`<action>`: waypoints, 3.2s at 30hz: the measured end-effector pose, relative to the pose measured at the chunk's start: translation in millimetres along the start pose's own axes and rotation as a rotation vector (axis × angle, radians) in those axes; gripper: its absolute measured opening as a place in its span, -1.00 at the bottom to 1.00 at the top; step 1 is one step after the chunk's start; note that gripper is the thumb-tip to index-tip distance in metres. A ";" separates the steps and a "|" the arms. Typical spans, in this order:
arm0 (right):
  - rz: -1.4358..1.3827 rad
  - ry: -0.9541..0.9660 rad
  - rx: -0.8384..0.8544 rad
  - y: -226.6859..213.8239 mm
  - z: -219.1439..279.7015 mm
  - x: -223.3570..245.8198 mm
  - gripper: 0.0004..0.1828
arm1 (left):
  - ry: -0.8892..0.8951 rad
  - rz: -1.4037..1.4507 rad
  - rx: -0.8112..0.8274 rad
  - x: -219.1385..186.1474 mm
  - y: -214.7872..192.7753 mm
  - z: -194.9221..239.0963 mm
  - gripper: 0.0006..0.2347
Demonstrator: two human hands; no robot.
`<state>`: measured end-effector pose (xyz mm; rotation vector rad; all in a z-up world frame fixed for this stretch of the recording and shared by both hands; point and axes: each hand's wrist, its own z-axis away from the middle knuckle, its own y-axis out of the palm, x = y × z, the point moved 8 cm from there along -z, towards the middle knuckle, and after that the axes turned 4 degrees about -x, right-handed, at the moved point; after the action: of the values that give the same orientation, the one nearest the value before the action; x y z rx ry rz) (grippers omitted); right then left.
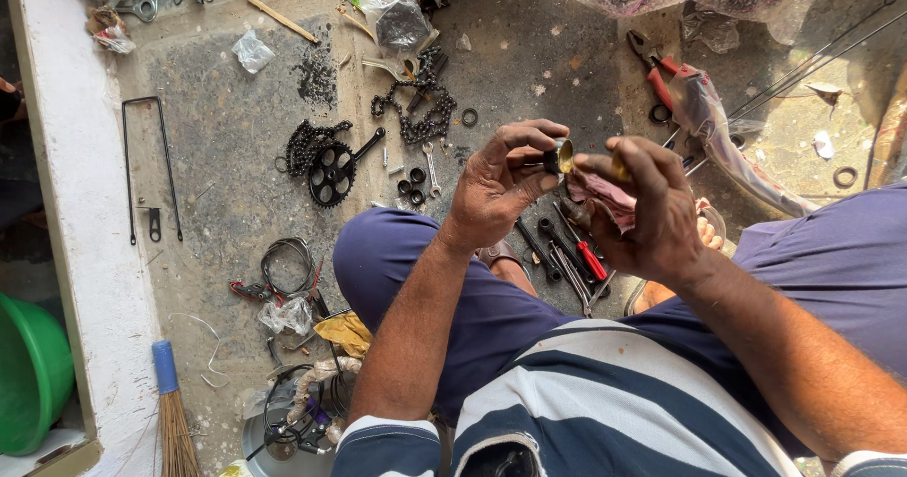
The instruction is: The person opens a small paper packet and uses a brush to apply grease to the inside of small cylindrical metal parts. They handle several parts one by one, applying grease and placing them on the floor among other bicycle components.
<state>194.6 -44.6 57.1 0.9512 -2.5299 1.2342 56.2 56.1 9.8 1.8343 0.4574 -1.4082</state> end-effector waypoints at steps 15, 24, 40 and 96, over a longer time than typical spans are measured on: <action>-0.815 0.457 0.071 19.2 19.8 -13.5 0.05 | 0.018 0.057 -0.025 -1.9 2.5 0.2 -0.68; 0.122 0.002 0.072 4.2 -0.9 10.5 -0.20 | 0.044 -0.031 -0.022 0.4 -2.2 -1.3 -0.70; -0.857 0.461 0.084 15.3 15.6 -11.0 0.06 | 0.008 0.103 -0.001 -3.9 3.6 0.8 -0.71; -0.342 0.220 0.078 -6.3 2.5 -8.3 0.06 | -0.025 0.097 -0.044 3.1 -8.7 4.4 -0.70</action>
<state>205.3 -45.5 56.1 1.1373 -2.0623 1.2579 48.4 57.9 3.4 1.7779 0.3790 -1.3435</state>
